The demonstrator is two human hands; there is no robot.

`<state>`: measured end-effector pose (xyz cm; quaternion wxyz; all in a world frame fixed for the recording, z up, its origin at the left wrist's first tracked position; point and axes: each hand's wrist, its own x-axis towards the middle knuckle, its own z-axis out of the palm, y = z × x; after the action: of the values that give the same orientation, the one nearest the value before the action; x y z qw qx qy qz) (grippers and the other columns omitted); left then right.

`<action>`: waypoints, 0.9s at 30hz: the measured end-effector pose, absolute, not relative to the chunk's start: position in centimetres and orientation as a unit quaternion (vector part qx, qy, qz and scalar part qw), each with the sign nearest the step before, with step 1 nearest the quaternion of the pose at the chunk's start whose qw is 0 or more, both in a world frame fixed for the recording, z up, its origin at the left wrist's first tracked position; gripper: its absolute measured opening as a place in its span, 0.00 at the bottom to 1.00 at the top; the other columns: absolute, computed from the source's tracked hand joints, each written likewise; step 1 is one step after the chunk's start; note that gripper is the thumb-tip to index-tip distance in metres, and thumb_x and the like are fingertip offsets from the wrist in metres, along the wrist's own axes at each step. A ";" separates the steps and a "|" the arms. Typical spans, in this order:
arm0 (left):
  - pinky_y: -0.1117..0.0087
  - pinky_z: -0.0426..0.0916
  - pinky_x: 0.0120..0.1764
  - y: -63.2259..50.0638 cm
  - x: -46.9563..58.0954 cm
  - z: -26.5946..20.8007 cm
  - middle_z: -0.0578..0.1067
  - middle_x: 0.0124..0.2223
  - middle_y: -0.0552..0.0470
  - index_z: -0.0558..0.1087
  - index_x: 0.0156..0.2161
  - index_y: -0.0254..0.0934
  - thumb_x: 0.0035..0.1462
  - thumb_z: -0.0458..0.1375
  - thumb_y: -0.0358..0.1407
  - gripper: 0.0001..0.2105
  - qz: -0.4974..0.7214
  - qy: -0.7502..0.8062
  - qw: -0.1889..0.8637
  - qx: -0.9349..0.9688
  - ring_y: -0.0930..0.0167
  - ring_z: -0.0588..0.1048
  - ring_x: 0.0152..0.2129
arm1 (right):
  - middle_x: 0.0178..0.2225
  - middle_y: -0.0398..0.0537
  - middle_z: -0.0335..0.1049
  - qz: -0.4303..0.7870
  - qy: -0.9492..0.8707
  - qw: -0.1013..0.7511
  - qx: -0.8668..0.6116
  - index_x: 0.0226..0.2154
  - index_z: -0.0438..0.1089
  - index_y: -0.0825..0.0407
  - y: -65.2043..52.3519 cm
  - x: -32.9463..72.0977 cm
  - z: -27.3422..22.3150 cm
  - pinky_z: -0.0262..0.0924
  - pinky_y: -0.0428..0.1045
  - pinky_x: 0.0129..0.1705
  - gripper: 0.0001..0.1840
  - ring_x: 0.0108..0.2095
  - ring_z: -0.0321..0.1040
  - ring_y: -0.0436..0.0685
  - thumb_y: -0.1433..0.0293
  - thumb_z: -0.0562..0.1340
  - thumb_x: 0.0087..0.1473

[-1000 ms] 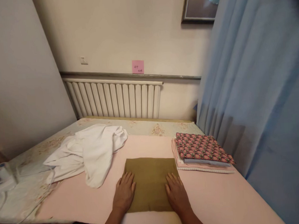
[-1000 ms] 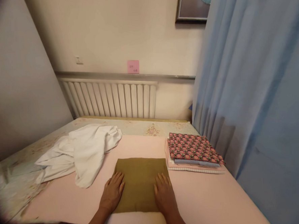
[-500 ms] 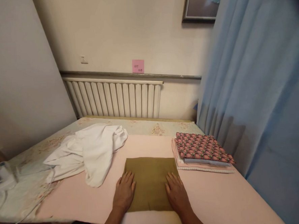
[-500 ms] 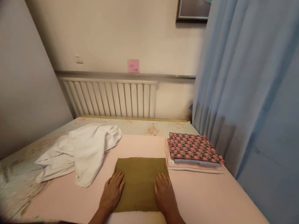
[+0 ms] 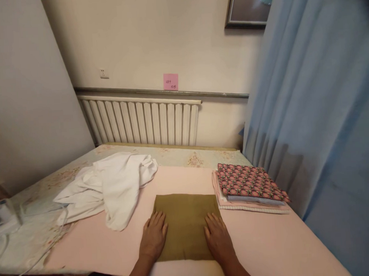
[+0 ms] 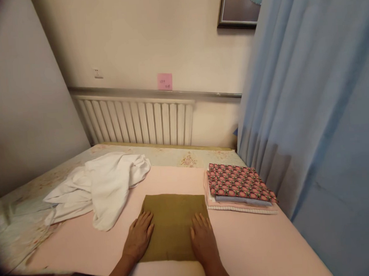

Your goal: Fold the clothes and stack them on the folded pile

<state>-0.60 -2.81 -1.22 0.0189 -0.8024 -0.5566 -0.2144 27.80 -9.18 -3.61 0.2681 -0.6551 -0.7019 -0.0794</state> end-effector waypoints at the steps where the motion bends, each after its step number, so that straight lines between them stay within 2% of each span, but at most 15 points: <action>1: 0.54 0.56 0.59 -2.8 -0.6 -1.2 0.68 0.61 0.46 0.67 0.58 0.37 0.65 0.45 0.40 0.21 -0.215 -0.557 0.019 -0.802 0.62 0.62 0.60 | 0.57 0.53 0.65 -0.078 -0.702 0.266 -0.656 0.54 0.67 0.54 -9.2 27.8 -3.6 0.50 0.60 0.62 0.21 0.60 0.57 0.64 0.70 0.53 0.60; 14: 0.55 0.55 0.59 -2.8 -0.6 -1.4 0.68 0.61 0.47 0.67 0.59 0.38 0.65 0.45 0.40 0.21 -0.212 -0.556 0.017 -0.804 0.63 0.62 0.60 | 0.57 0.53 0.65 -0.081 -0.702 0.255 -0.660 0.54 0.67 0.54 -9.1 27.9 -3.4 0.50 0.60 0.62 0.21 0.60 0.58 0.63 0.72 0.53 0.59; 18: 0.55 0.56 0.59 -2.7 -0.6 -1.4 0.67 0.62 0.47 0.66 0.59 0.39 0.65 0.45 0.40 0.21 -0.210 -0.558 0.020 -0.803 0.63 0.62 0.60 | 0.57 0.53 0.66 -0.068 -0.687 0.243 -0.681 0.53 0.68 0.52 -9.0 26.8 -1.7 0.50 0.62 0.61 0.21 0.59 0.58 0.65 0.72 0.53 0.58; 23: 0.54 0.56 0.59 -2.6 -0.7 -1.7 0.68 0.61 0.46 0.67 0.59 0.38 0.65 0.45 0.41 0.21 -0.218 -0.553 0.024 -0.804 0.63 0.62 0.60 | 0.60 0.53 0.62 -0.035 -0.713 0.269 -0.647 0.55 0.66 0.52 -8.5 22.6 1.1 0.46 0.60 0.64 0.21 0.62 0.54 0.63 0.71 0.54 0.59; 27: 0.54 0.56 0.59 -2.6 -0.8 -2.0 0.68 0.61 0.46 0.67 0.58 0.38 0.65 0.44 0.40 0.21 -0.226 -0.548 0.030 -0.805 0.63 0.63 0.60 | 0.61 0.51 0.61 0.018 -0.768 0.262 -0.584 0.56 0.65 0.50 -8.6 19.3 1.8 0.45 0.60 0.64 0.22 0.63 0.53 0.62 0.65 0.57 0.60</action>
<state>-0.80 -2.57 -2.02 0.0304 -0.8048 -0.5481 -0.2259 19.31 -8.64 1.79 0.2624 -0.5838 -0.7681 0.0179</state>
